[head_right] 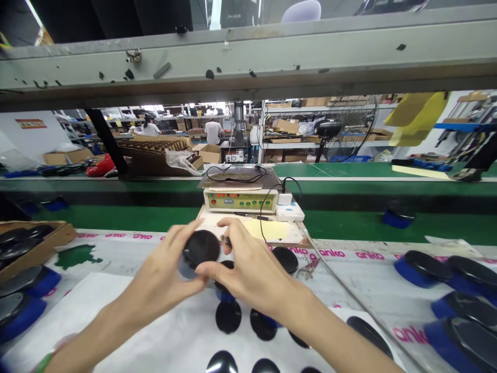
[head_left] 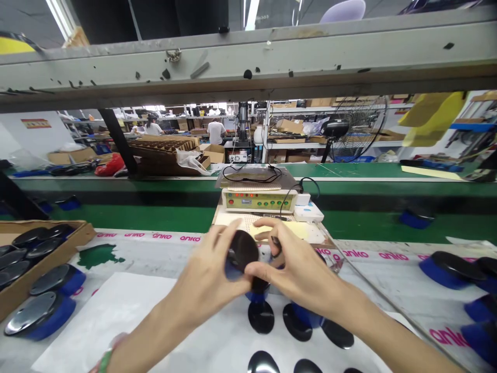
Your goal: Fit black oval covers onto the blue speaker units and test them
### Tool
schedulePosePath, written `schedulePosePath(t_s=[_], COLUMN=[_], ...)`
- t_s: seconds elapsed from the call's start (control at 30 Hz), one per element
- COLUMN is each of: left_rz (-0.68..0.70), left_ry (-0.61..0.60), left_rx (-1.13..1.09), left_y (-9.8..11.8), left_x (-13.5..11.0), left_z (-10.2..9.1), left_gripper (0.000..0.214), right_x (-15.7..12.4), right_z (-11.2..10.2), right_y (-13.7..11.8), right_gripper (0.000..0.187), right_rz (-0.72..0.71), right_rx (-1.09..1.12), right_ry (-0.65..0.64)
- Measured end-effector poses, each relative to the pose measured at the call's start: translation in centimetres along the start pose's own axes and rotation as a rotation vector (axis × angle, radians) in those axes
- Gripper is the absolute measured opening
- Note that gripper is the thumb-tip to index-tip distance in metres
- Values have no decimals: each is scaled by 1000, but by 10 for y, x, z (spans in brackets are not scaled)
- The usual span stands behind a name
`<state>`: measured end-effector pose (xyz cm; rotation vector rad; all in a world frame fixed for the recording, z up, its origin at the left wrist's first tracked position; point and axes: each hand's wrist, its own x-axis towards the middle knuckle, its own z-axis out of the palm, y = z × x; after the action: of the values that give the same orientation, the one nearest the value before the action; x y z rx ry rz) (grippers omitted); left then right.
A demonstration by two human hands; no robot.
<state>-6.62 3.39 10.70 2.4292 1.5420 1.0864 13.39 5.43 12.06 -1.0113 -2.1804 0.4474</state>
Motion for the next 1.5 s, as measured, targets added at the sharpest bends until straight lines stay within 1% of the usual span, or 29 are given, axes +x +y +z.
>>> schedulePosePath(t_s=[0.03, 0.07, 0.1, 0.13, 0.17, 0.23, 0.27, 0.3, 0.33, 0.4, 0.47, 0.53, 0.57, 0.67, 0.73, 0.83, 0.9, 0.93, 1.03, 1.07, 1.1, 1.17, 1.2, 1.23, 1.27, 1.33, 1.4, 1.5], left_rz=[-86, -202, -331, -474, -545, -604, -596, -580, -549, -439, -302, -183, -139, -28, 37, 112, 130, 128, 89, 73, 57, 31, 20, 10, 1, -16, -38, -57], left_ry=[27, 55, 81, 71, 41, -61, -106, -138, -160, -205, -298, -415, -455, -492, -500, -565, -605, -607, -550, -535, -534, -573, -597, -616, -628, -628, -588, -452], left_rx=[56, 109, 162, 210, 230, 237, 238, 247, 256, 250, 184, 83, 37, -69, -119, -167, -180, -183, -180, -173, -164, -145, -138, -135, -138, -160, -195, -259], left_y=[-15, -33, -53, -73, -92, -120, -127, -128, -126, -112, -94, -81, -76, -67, -62, -55, -49, -46, -33, -29, -25, -20, -20, -20, -21, -23, -23, -15], left_x=[-5, -10, -15, -21, -26, -35, -38, -39, -39, -33, -21, -7, 1, 21, 31, 41, 45, 46, 43, 39, 35, 24, 18, 12, 8, 3, 3, 13], left_z=[-9, -18, -27, -34, -40, -45, -43, -39, -32, -16, 1, 16, 22, 40, 53, 66, 66, 64, 56, 54, 55, 60, 63, 66, 68, 68, 65, 58], left_gripper=[58, 53, 53, 56, 58, 57, 57, 58, 60, 67, 71, 68, 64, 52, 53, 60, 63, 61, 44, 43, 52, 89, 103, 111, 113, 111, 106, 96], right_x=[-4, -9, -15, -23, -32, -50, -58, -64, -70, -76, -78, -78, -78, -76, -75, -75, -74, -71, -56, -48, -39, -20, -12, -5, 1, 8, 10, 9], right_z=[-6, -12, -18, -22, -25, -24, -21, -16, -12, -3, 1, 1, 0, -1, 1, 5, 3, -1, -12, -14, -15, -12, -9, -5, -3, 0, -3, -11], right_y=[5, 11, 18, 26, 33, 46, 49, 52, 53, 54, 54, 55, 55, 57, 59, 59, 57, 54, 47, 46, 47, 53, 59, 65, 71, 79, 80, 65], right_gripper=[38, 33, 28, 24, 22, 22, 23, 24, 25, 23, 22, 19, 19, 19, 21, 25, 25, 23, 17, 15, 14, 16, 19, 21, 23, 24, 20, 21], right_rz=[12, 39, 78, 120, 153, 174, 179, 185, 191, 203, 201, 192, 189, 192, 197, 203, 211, 216, 229, 224, 214, 188, 180, 175, 174, 176, 175, 156], right_rx=[-67, -143, -222, -297, -364, -473, -512, -541, -565, -600, -597, -575, -565, -549, -542, -544, -537, -533, -534, -534, -528, -490, -459, -425, -389, -322, -256, -128], right_ry=[-26, -55, -93, -145, -202, -294, -335, -370, -397, -423, -425, -428, -424, -376, -344, -324, -309, -295, -233, -218, -215, -256, -295, -331, -357, -353, -283, -181])
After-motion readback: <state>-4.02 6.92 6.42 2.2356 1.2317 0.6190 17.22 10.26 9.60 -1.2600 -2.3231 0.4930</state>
